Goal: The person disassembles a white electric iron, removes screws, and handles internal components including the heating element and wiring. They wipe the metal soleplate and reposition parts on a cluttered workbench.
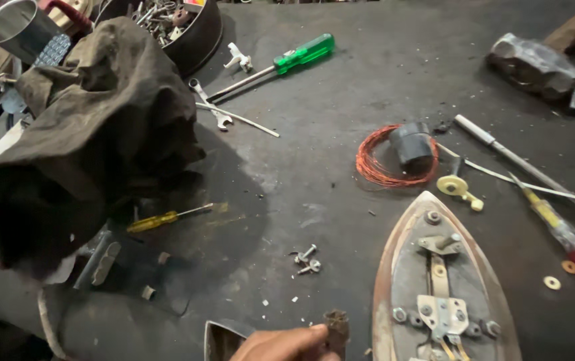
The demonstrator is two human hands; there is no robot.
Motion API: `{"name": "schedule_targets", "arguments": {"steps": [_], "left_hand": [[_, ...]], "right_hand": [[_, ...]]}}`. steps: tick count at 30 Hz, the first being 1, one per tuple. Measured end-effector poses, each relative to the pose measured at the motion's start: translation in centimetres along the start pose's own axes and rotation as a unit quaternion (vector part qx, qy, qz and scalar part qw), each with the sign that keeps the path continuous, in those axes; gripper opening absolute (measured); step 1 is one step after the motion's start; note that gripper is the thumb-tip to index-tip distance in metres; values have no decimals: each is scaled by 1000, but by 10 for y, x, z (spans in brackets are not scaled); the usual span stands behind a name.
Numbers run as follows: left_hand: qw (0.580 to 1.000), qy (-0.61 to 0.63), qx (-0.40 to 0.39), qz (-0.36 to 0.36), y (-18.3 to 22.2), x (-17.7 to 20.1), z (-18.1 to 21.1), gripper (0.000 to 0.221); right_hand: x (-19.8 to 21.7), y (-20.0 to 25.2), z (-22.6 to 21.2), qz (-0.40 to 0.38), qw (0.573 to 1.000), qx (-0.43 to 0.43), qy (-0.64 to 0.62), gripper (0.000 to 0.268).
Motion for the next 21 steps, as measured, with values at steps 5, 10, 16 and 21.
{"name": "schedule_targets", "arguments": {"steps": [5,10,16,21], "left_hand": [[988,103,104,-44,-56,33,74,27],[954,106,208,-189,-116,37,82,32],[955,3,195,-223,-130,19,64,33],[946,56,213,-239,-121,14,52,38]], "right_hand": [[3,-14,-17,10,998,40,-50,25],[42,0,-90,16,997,72,-5,45],[68,-9,-154,19,984,175,-20,52],[74,-7,-168,22,971,239,2,54]]}}
Point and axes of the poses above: each hand's wrist, its own y-axis away from the middle knuckle, its own x-axis out of the back of the hand, z = x × y, the point moved 1 cm from there along -y, towards the middle knuckle, and after that the axes turned 14 degrees about -z, right-handed, at the moved point
